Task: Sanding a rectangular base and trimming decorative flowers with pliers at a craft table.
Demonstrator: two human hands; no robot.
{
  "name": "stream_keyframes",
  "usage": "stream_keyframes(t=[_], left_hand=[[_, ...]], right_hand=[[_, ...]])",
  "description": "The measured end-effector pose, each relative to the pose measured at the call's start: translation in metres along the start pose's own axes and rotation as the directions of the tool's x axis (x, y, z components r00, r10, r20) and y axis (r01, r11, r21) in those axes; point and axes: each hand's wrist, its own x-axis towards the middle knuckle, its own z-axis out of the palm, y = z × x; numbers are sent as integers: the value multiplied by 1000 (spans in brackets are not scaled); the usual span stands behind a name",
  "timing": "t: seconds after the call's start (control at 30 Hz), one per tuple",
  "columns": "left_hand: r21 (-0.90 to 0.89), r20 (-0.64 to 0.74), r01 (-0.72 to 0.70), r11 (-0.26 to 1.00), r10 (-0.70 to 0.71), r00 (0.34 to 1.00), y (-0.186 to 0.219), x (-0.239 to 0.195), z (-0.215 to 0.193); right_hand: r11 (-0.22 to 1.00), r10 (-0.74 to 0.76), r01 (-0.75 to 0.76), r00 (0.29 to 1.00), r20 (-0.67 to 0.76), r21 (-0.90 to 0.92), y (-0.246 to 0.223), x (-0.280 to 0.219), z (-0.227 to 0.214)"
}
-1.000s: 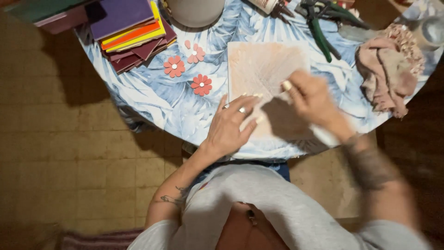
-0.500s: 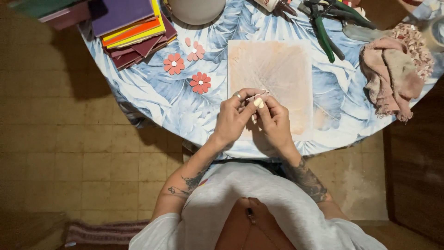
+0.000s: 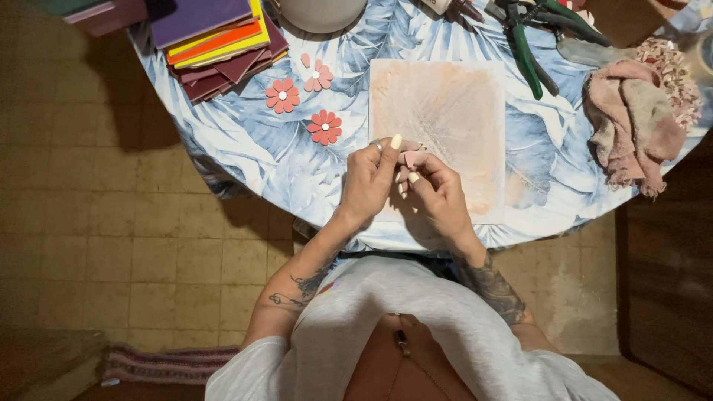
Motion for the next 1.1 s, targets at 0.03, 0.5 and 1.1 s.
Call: stream_keyframes(t=[0.03, 0.5, 1.1], left_hand=[[-29, 1, 7, 1000, -7, 1000, 0, -2, -1], [-139, 27, 52, 989, -49, 998, -12, -4, -4], [-125, 140, 20, 992, -2, 990, 3, -17, -13]], right_hand=[[1000, 16, -16, 1000, 13, 7, -2, -1, 1], [978, 73, -79, 997, 40, 194, -5, -2, 5], [959, 149, -141, 989, -15, 248, 3, -5, -3]])
